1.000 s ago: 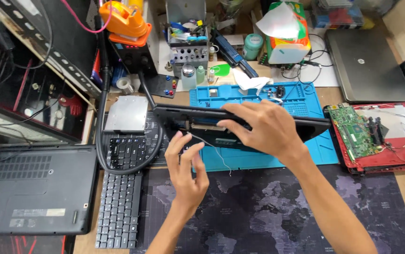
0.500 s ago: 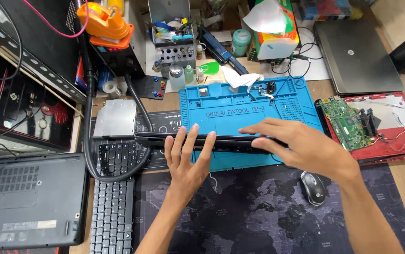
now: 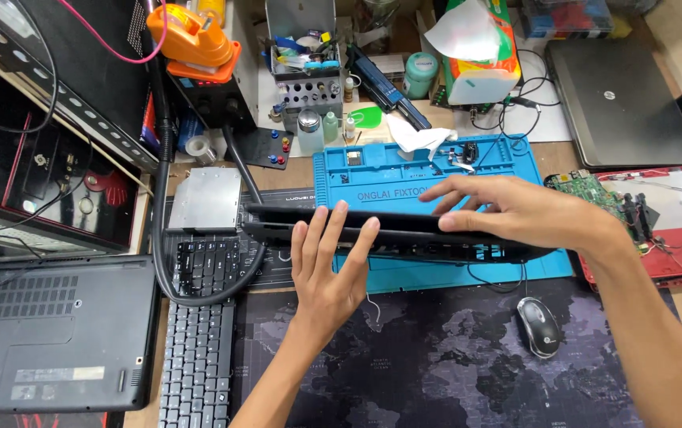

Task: Disassembling a laptop by removing screws, prying the case open, and disconnecting internal components.

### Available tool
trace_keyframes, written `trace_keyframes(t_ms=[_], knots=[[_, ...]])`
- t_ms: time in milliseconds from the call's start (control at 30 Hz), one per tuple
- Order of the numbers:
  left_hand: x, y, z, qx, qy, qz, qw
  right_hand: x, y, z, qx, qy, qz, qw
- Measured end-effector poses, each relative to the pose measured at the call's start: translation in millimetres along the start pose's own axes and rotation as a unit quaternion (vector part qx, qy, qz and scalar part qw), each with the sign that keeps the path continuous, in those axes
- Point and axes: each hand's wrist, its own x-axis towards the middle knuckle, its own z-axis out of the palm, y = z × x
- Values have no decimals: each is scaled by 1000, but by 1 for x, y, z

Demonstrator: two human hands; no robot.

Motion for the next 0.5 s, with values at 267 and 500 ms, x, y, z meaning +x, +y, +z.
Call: trace_keyframes(t_ms=[267, 500], knots=[[0, 20, -18, -4, -5, -39, 999, 2, -9, -3, -9, 46, 17, 999], [-20, 41, -44, 40, 19, -33, 998, 9, -6, 3, 12, 186, -19, 982]])
